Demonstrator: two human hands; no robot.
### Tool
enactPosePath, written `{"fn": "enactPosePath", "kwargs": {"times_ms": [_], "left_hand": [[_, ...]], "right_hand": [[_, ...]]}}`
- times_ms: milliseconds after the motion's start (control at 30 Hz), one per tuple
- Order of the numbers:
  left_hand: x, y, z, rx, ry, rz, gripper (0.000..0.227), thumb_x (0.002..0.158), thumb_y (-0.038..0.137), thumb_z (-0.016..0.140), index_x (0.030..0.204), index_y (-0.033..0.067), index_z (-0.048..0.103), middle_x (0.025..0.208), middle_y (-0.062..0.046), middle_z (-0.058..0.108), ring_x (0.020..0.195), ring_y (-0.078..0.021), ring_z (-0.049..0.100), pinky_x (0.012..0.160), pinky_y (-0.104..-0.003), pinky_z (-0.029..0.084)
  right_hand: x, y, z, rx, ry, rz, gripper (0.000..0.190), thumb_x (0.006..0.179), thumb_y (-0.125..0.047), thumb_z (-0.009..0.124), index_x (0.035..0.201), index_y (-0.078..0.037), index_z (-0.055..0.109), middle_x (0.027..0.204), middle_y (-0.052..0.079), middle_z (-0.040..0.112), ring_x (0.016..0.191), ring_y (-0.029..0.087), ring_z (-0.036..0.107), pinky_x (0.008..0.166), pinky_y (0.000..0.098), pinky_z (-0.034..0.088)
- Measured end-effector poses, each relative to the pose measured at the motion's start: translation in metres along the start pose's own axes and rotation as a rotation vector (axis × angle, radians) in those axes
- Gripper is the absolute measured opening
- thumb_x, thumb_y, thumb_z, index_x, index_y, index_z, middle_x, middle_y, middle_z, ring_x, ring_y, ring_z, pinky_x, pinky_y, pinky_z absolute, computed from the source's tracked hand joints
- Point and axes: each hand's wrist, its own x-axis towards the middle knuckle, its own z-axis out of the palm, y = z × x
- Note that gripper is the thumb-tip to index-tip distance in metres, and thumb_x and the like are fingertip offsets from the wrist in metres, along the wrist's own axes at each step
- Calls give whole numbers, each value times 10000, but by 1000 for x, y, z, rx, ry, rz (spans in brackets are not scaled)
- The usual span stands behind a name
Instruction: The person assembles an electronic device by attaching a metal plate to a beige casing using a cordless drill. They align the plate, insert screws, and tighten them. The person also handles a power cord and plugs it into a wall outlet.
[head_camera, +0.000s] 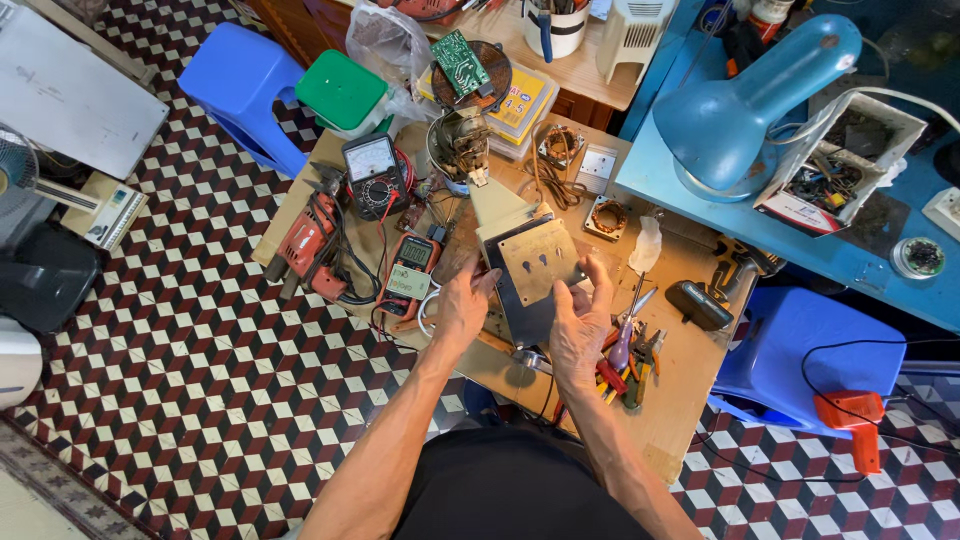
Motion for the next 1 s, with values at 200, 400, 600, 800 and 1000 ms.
{"fn": "enactPosePath", "kwargs": {"times_ms": [200,400,600,800,1000], "left_hand": [[1,8,-1,6,18,102,474,994,186,643,1440,78,524,1200,-196,728,1028,-290,774,818,-376,593],[0,26,-18,107,-67,-35,840,913,132,648,1604,194,173,1415,-112,594,996,-335,700,799,-430,567],[7,32,-33,200,-104,327,837,914,69,711,1617,177,270,1499,-177,510,1362,-348,518,1090,-442,471],[11,26,-37,143,-154,361,829,929,50,701,1618,181,260,1482,-182,519,1362,-347,524,1107,-441,462],[7,29,-37,127,-167,297,825,945,58,674,1623,206,227,1510,-175,500,1378,-337,517,1089,-429,476]], "right_hand": [[-2,22,2,5,17,158,550,962,-35,702,1482,-65,523,861,6,654,764,62,564,665,201,428],[5,30,3,16,-8,89,515,929,-18,694,1417,-64,537,1288,82,591,995,93,640,843,227,538],[12,37,5,-95,41,131,536,918,-37,700,1424,-86,531,1366,96,535,961,107,616,813,243,533],[9,41,6,-25,7,97,519,935,-43,684,1426,-76,518,1341,100,555,967,100,634,798,242,530],[9,39,6,-102,30,172,531,946,-49,683,1445,-100,511,1001,73,680,868,89,618,738,223,504]]}}
